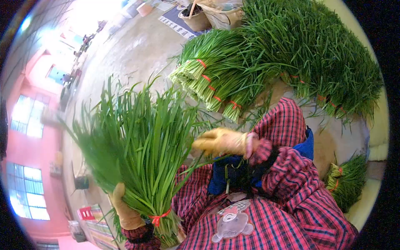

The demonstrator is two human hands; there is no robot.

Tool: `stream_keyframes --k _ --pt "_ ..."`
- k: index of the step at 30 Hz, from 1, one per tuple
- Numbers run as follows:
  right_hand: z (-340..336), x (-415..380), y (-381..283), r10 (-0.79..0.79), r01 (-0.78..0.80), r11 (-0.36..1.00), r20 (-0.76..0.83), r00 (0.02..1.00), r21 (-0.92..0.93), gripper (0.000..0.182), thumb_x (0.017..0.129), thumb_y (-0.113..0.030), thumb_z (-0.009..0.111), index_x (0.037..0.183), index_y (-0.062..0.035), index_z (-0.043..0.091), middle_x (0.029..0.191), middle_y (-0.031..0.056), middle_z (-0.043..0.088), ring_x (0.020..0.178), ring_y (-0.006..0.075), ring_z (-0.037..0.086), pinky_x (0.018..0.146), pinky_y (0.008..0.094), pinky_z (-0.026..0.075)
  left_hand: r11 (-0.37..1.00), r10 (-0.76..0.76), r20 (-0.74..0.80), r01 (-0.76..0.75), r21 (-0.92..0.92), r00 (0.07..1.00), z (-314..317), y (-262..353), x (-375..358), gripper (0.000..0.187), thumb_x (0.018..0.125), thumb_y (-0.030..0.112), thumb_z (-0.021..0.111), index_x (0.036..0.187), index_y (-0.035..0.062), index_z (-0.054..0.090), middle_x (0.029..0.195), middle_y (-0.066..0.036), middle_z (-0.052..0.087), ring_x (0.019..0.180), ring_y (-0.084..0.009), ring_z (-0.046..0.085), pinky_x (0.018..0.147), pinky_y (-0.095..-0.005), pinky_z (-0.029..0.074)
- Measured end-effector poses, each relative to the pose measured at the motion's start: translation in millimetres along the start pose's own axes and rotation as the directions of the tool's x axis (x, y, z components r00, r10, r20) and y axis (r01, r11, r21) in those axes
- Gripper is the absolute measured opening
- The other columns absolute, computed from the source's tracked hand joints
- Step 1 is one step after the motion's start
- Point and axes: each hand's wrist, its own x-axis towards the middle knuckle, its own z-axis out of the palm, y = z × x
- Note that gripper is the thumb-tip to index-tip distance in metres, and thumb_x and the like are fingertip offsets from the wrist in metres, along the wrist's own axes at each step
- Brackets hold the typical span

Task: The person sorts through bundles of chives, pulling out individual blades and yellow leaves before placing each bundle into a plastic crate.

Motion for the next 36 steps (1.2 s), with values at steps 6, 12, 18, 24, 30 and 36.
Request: stream_keyframes --k 6,12,18,24,30,36 --pt "78 41 -12 -0.201 0.177 0.886 0.011 0.98 0.429 0.049 0.091 -0.037 0.061 0.128 -0.004 0.057 0.112 0.0071 0.066 0.103 0.0184 0.061 0.089 0.0324 0.049 0.972 -0.14 0.036 0.13 0.196 0.99 -16 3 0 0.053 0.076 0.006 0.071 0.124 -0.0023 0.051 0.113 -0.009 0.062 0.097 -0.0204 0.062 0.087 -0.0336 0.051" --pt "96 24 -24 -0.339 0.353 0.861 -0.104 0.935 0.367 0.048 0.085 -0.018 0.069 0.129 -0.0022 0.056 0.122 0.0076 0.064 0.112 0.018 0.058 0.101 0.0345 0.042 0.843 -0.296 0.138 0.191 0.502 0.945 -19 -33 13 0.046 0.079 -0.003 0.071 0.122 -0.0022 0.056 0.107 -0.007 0.067 0.09 -0.0148 0.064 0.082 -0.0288 0.052" --pt "88 26 13 -0.139 0.191 0.912 -0.164 0.977 0.364 0.038 0.083 -0.014 0.069 0.118 -0.0001 0.063 0.118 0.01 0.066 0.106 0.0198 0.062 0.098 0.0322 0.044 0.925 -0.228 0.018 0.211 0.315 0.973 -35 -48 44 0.034 0.08 0.004 0.071 0.113 -0.0014 0.063 0.1 -0.005 0.068 0.082 -0.0133 0.064 0.077 -0.0274 0.052" --pt "93 44 63 0.134 -0.004 0.57 -0.088 0.987 0.821 0.032 0.082 -0.008 0.065 0.112 0.0008 0.064 0.109 0.012 0.067 0.099 0.0256 0.064 0.089 0.0395 0.052 0.905 -0.349 -0.055 0.352 0.239 0.935 -52 -59 49 0.043 0.082 0.007 0.064 0.122 -0.004 0.052 0.104 -0.009 0.062 0.087 -0.0188 0.063 0.078 -0.0307 0.053" --pt "93 41 52 0.128 -0.044 0.625 -0.047 0.991 0.779 0.035 0.084 -0.01 0.065 0.117 0.0002 0.062 0.112 0.0107 0.066 0.101 0.0248 0.063 0.092 0.039 0.05 0.92 -0.333 -0.059 0.338 0.197 0.941 -45 -57 52 0.032 0.082 0.004 0.068 0.112 -0.0012 0.062 0.099 -0.006 0.067 0.08 -0.0148 0.064 0.074 -0.0283 0.053" --pt "88 41 58 0.064 -0.045 0.604 0.008 0.998 0.795 0.038 0.086 -0.011 0.066 0.122 -0.0011 0.06 0.116 0.0095 0.065 0.106 0.0233 0.062 0.096 0.0386 0.047 0.919 -0.331 -0.075 0.339 0.203 0.941 -44 -50 44 0.033 0.081 0.001 0.069 0.113 -0.0017 0.061 0.101 -0.007 0.067 0.082 -0.0145 0.065 0.075 -0.0284 0.053"
